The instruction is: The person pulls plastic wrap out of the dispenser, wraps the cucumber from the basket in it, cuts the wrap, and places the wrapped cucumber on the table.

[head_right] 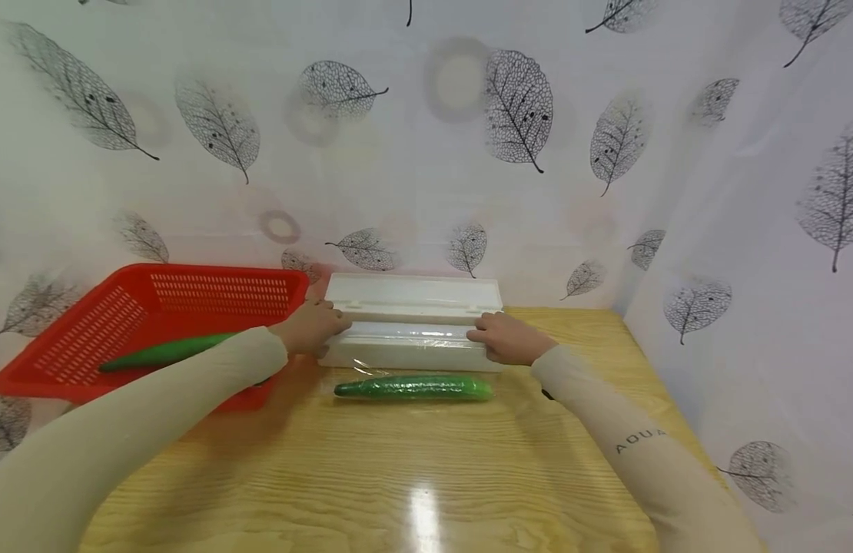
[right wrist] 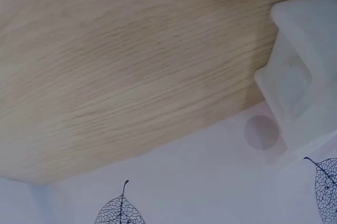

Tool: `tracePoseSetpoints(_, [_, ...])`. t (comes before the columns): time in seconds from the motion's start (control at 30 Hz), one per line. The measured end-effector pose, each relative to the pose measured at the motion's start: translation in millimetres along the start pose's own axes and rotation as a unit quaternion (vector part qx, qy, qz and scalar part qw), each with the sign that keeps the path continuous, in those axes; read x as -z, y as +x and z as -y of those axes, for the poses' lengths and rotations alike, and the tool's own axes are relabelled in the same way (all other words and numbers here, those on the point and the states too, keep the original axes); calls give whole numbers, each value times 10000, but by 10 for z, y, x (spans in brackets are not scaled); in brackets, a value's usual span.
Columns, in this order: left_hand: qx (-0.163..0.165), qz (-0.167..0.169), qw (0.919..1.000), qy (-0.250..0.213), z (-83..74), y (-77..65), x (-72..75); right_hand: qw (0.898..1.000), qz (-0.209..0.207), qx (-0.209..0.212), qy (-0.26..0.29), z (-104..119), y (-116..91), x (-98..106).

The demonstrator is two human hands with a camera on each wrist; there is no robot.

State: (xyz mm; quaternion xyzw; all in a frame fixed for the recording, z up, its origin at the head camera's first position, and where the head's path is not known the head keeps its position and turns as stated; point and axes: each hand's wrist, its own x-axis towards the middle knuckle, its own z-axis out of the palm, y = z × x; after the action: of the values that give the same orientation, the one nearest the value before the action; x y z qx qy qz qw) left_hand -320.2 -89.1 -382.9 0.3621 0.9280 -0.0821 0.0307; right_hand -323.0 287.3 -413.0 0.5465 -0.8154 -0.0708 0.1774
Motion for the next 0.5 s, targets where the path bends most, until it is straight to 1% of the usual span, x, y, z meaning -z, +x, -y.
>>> tracePoseSetpoints(0.1, [-10,-112,9999,60,9,-10,-22,10000,-29,-39,40,-19,-106,27])
tracePoseSetpoints(0.23, [-10,-167,9999,-3,28,-9,-49,9998,99,-166,96,-2,-140,57])
tracePoseSetpoints(0.33, [-51,-106,9999,-41,36,-1,-64,9994,142,-298,143,26,-160,84])
tracePoseSetpoints(0.4, [-77,-109,9999,-4,35,4,-65,9992,127,-357,162,38,-178,96])
tracePoseSetpoints(0.5, [-128,-201,9996,145,13,10,-47,9991,87,-389,144,39,-212,105])
